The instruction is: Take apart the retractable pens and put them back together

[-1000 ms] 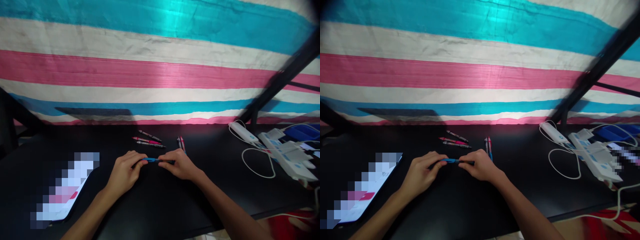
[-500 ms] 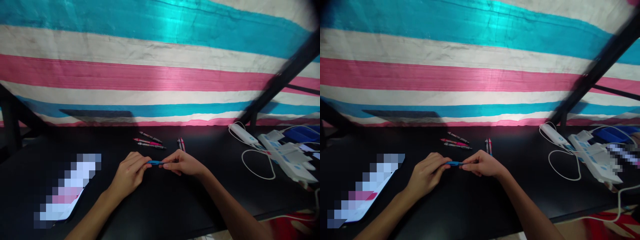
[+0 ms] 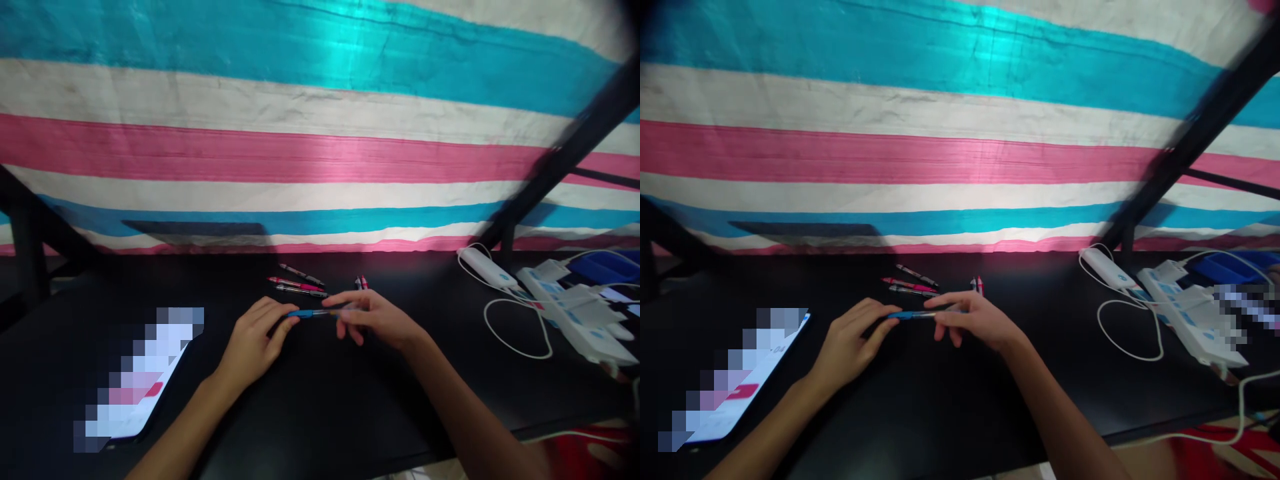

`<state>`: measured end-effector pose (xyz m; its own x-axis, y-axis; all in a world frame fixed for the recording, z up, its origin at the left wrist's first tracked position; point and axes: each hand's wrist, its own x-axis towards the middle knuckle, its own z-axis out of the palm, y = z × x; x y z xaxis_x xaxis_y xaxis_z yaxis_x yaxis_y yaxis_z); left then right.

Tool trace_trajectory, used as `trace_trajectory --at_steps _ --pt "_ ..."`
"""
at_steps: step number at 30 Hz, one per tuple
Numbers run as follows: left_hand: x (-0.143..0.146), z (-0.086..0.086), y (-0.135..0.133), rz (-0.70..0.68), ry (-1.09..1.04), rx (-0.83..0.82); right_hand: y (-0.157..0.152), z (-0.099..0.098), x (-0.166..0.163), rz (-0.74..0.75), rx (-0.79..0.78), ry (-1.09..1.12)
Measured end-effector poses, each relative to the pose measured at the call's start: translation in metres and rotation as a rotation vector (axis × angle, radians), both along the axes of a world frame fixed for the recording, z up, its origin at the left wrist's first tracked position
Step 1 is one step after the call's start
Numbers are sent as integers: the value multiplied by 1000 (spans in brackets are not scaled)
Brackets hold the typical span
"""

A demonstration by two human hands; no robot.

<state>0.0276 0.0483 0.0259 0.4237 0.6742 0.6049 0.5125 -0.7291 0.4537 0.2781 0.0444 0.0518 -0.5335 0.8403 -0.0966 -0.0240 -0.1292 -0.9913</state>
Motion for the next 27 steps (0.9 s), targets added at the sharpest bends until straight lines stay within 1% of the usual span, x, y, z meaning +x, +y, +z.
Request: trace_trajectory --at_steps 2,3,5,6,7,8,9,10,11,13,14,16,18,20,27 --pt "1 1 -1 6 11 -106 0 0 -2 -96 56 120" --pt "3 2 -3 -18 31 -163 0 -1 -4 -155 84 154" --pt "11 4 -10 -124 97 -273 0 -4 -13 -294 150 138" --pt "17 4 -15 -220 156 -324 0 -5 -18 -359 167 109" --pt "23 5 -20 -327 194 -353 0 -5 -23 -402 151 120" --pt "28 4 -24 -399 218 -370 1 -5 -27 -420 102 177" --pt "32 4 -28 -441 229 -379 1 -4 -29 -412 24 268" --pt "35 3 -30 -447 225 -386 2 -2 -30 -386 -70 381" --pt "37 3 -31 -432 207 -380 3 0 -28 -351 -165 498" --pt "35 1 -29 -359 172 -355 6 3 -18 -299 -320 703" --pt "33 0 -27 -311 157 -336 8 4 -11 -286 -365 790" --pt "27 -1 -21 -226 148 -297 11 3 3 -323 -405 900" --pt "23 -3 -16 -183 191 -268 13 1 14 -352 -432 937" --pt "22 -5 -14 -173 254 -245 13 -1 19 -358 -448 933" --pt "27 -7 -16 -132 346 -190 12 0 14 -309 -456 848"
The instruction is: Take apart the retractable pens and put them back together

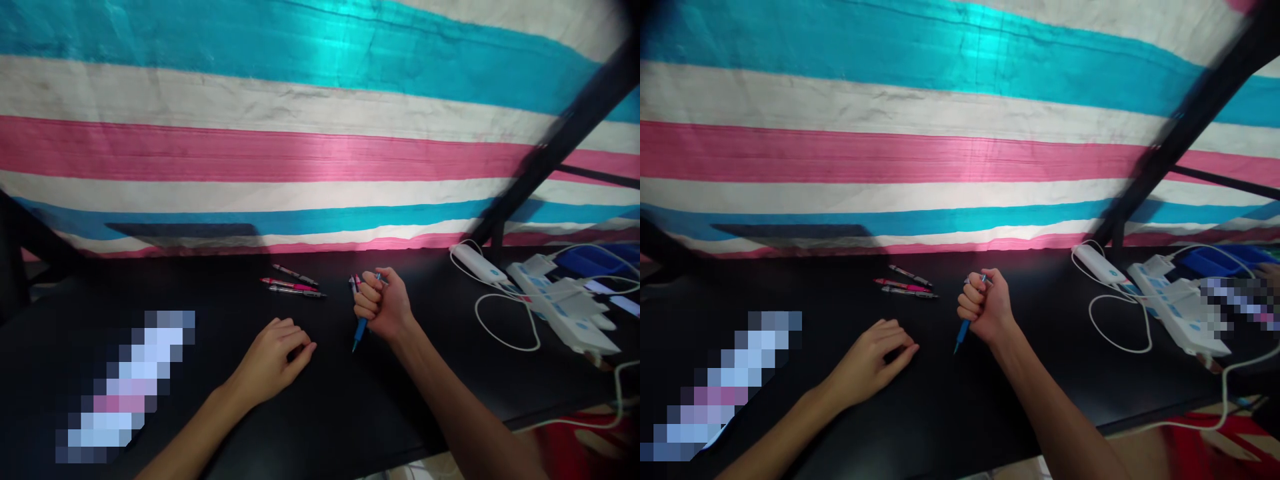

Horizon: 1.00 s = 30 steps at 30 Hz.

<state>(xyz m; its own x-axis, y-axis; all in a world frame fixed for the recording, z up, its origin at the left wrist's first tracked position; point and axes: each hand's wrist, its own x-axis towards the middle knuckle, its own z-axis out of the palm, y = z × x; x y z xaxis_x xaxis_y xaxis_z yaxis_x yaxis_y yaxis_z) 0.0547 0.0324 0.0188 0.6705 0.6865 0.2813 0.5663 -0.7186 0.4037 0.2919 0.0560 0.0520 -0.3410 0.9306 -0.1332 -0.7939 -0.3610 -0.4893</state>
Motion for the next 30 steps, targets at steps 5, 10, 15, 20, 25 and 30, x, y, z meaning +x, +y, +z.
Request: trace_trajectory --at_steps 5,10,15,20,25,30 --pt "-2 2 1 7 9 16 -1 0 -2 16 -12 -94" --pt "-2 2 1 15 30 14 -1 -1 -2 21 -1 -77" --pt "-1 1 0 14 38 15 0 -2 -3 43 -8 -73" --pt "-1 -2 0 -33 16 19 -1 -2 -5 7 -18 -103" --pt "-1 0 0 -40 26 5 -1 0 -6 -34 -45 -127" --pt "-1 1 0 -34 39 -16 -1 0 -8 -45 -42 -168"
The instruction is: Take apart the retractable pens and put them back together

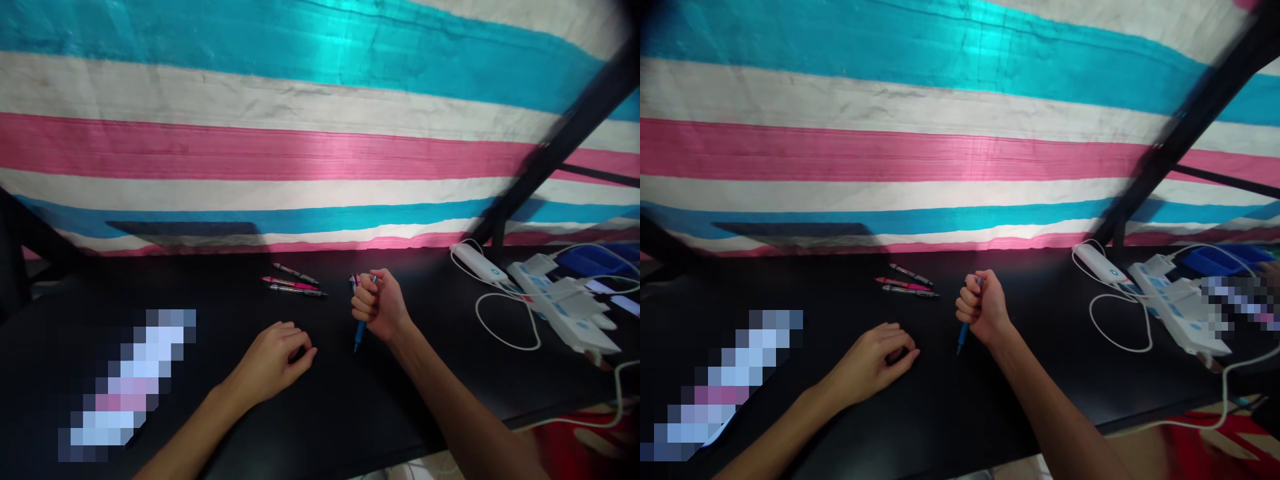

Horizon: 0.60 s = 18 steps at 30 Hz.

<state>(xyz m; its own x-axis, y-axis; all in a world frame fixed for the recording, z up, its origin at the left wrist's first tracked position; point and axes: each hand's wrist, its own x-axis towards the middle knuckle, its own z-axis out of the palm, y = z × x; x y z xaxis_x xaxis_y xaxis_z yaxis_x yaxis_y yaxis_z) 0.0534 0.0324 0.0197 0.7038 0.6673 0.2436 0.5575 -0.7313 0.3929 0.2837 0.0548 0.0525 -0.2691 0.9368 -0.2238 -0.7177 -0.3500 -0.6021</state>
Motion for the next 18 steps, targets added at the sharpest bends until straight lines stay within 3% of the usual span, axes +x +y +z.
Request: trace_trajectory --at_steps 12,15,18 --pt "0 0 0 -3 15 4 5 -1 3 -76 32 -21" --pt "0 0 0 -4 10 16 10 -3 2 -195 4 -111" --pt "0 1 0 -8 10 15 13 -9 0 -344 59 -335"
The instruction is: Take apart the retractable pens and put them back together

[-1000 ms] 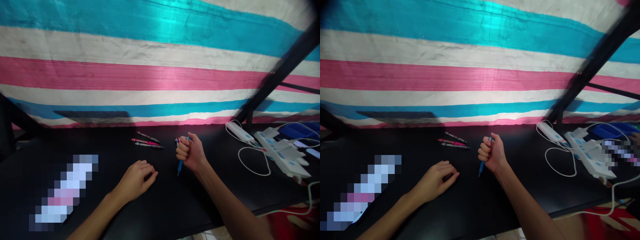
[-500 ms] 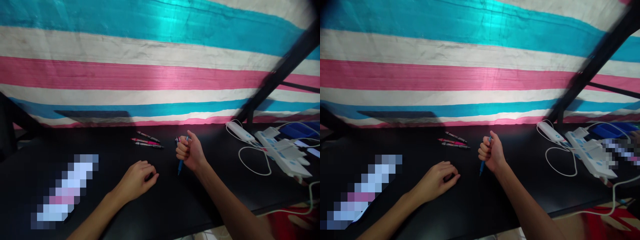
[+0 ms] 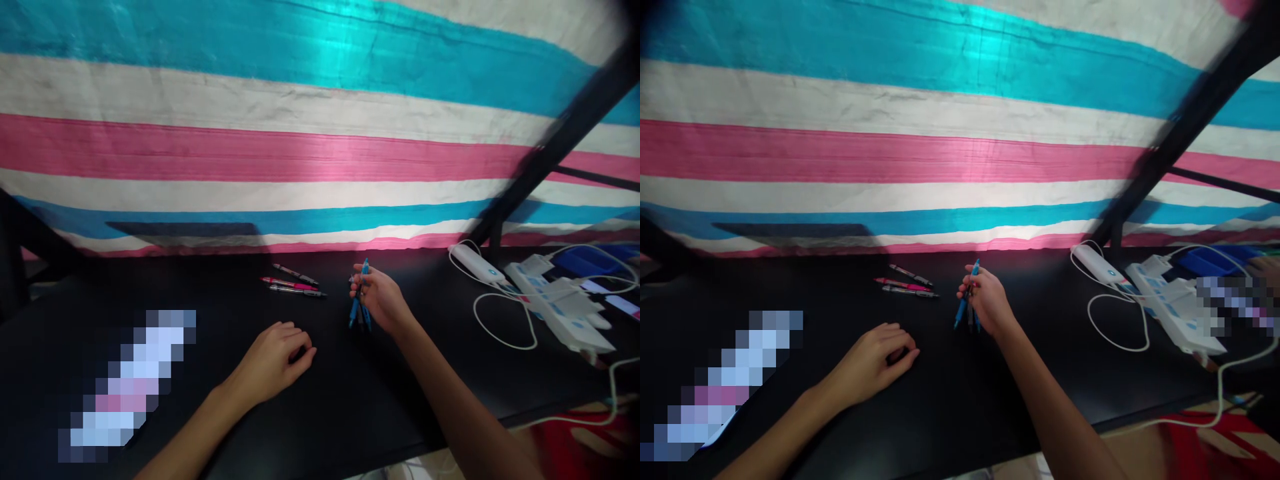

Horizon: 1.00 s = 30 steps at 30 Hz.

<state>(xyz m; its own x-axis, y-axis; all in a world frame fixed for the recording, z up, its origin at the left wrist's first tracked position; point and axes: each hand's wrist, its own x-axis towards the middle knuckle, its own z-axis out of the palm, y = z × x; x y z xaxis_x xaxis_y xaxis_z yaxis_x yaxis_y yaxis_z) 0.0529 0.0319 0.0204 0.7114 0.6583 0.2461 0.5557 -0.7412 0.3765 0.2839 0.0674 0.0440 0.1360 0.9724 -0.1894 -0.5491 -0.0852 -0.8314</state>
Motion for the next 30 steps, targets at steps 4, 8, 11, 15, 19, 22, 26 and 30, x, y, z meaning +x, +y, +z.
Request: trace_trajectory --at_steps 4,8,11,15,19,22,26,30 --pt "0 1 -1 6 12 -12 2 -14 -1 -70 163 -370" --pt "1 0 -1 2 21 -8 5 -31 -3 -123 316 -801" --pt "1 -1 -1 7 20 -1 9 -39 -5 -184 382 -1188" --pt "0 -2 -1 7 14 10 12 -41 -5 -173 288 -1502" --pt "0 -1 -2 9 22 3 13 -39 2 -202 242 -1586" --pt "0 0 -2 11 38 -7 14 -36 13 -273 277 -1549" --pt "0 -1 0 30 43 -15 16 -32 24 -278 316 -1482" --pt "-3 0 4 53 -9 2 11 -32 20 -204 288 -1512"
